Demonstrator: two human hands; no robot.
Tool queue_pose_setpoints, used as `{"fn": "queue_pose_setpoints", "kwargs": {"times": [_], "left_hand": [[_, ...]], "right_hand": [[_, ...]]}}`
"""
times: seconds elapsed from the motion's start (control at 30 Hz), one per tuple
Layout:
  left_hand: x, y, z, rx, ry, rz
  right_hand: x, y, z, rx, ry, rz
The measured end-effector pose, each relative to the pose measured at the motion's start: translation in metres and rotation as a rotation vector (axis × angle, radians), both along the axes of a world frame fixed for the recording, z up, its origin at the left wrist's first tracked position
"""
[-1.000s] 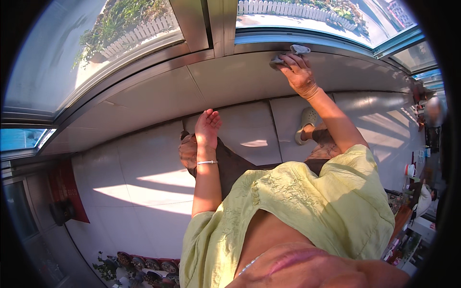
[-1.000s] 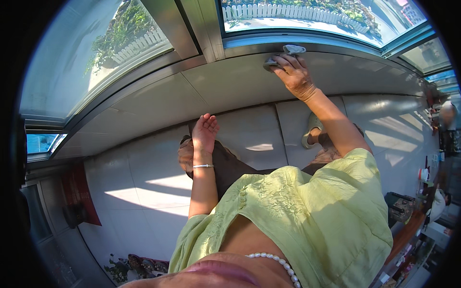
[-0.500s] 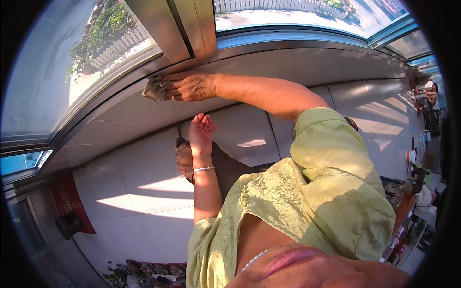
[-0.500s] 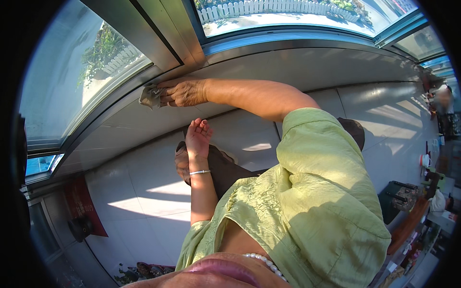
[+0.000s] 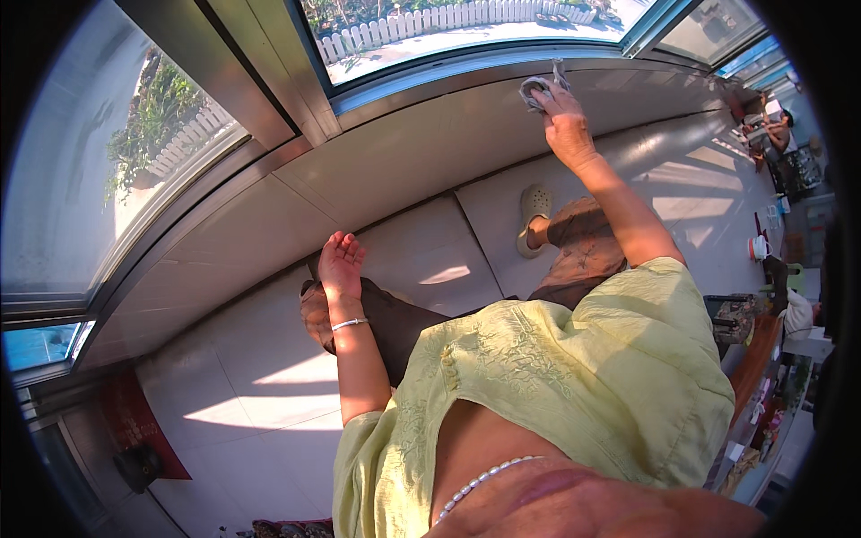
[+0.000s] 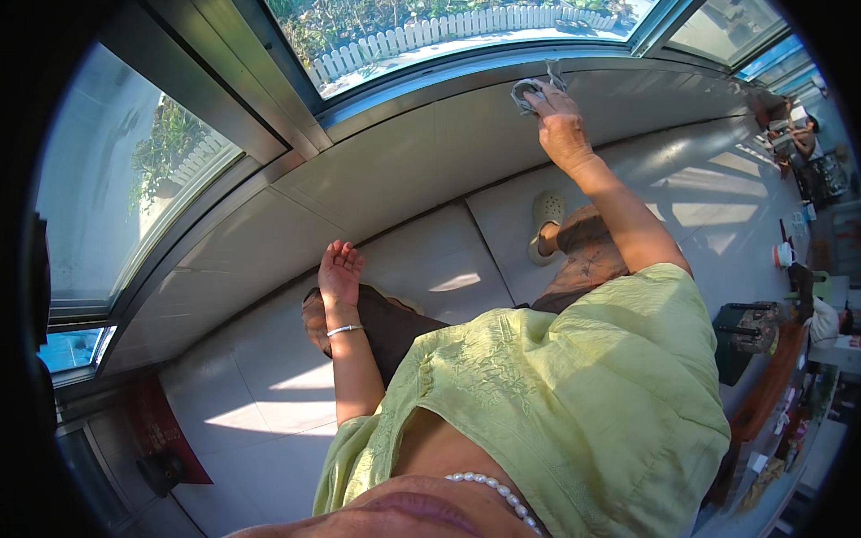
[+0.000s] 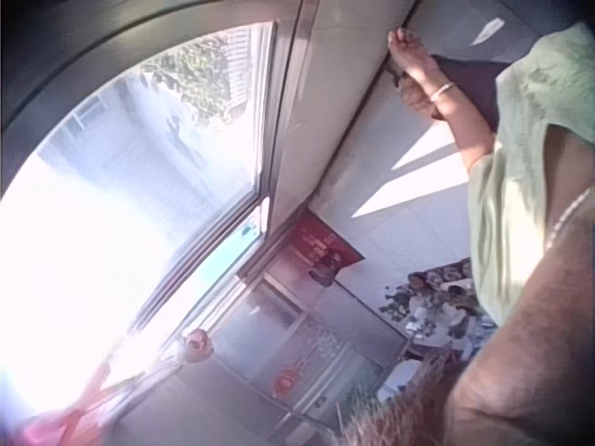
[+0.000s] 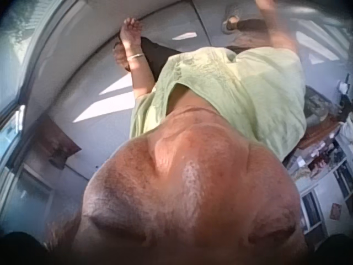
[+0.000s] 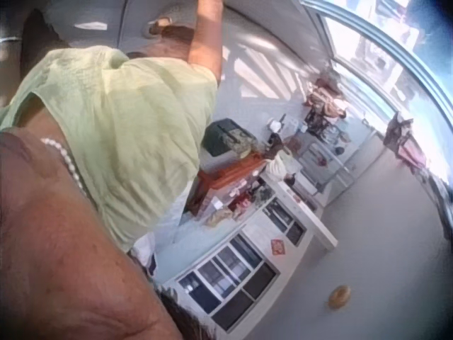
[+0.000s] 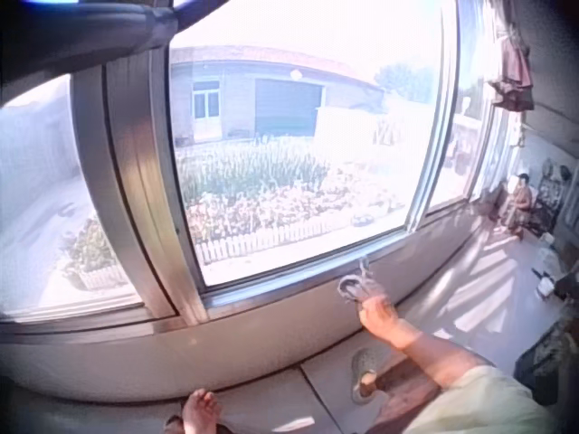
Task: The person wipes the white window frame and the bottom edge of the glass using a grey cloth by hand.
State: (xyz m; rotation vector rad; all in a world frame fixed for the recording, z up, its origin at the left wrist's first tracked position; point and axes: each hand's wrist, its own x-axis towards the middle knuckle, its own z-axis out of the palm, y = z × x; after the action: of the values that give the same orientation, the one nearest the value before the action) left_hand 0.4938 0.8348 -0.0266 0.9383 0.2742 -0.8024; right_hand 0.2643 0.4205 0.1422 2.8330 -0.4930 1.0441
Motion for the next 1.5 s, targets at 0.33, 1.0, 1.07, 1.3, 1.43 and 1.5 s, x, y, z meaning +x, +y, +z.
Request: {"fn": "queue_pose_setpoints", "kwargs": {"times": [0.33,1.0,1.07,1.3,1.43,1.5], "left_hand": [[-0.047,-0.021,0.012,0.317,-0.357,-0.355],[-0.180,0.041,-0.152,0.824,-0.362,-1.702],[-0.162,0.065,-0.150,0.871,-0.306,-1.687],[-0.129,0.122,-0.155,0.887,-0.284,-1.677],[-0.120,0.146,-0.161,0.734,-0.402,-1.767],[-0.113,0.150,-0.164,0.452,-0.487,-1.854]], "right_hand": [[-0.142,0.064,-0.048,2.363,-0.965,0.243],[-0.011,0.046,-0.143,2.588,-0.606,0.092],[-0.006,0.054,-0.133,2.609,-0.712,0.043],[-0.020,0.121,-0.137,2.515,-0.990,0.003],[-0.031,0.164,-0.160,2.456,-1.057,-0.026],[-0.023,0.185,-0.175,2.495,-1.037,0.008]]}}
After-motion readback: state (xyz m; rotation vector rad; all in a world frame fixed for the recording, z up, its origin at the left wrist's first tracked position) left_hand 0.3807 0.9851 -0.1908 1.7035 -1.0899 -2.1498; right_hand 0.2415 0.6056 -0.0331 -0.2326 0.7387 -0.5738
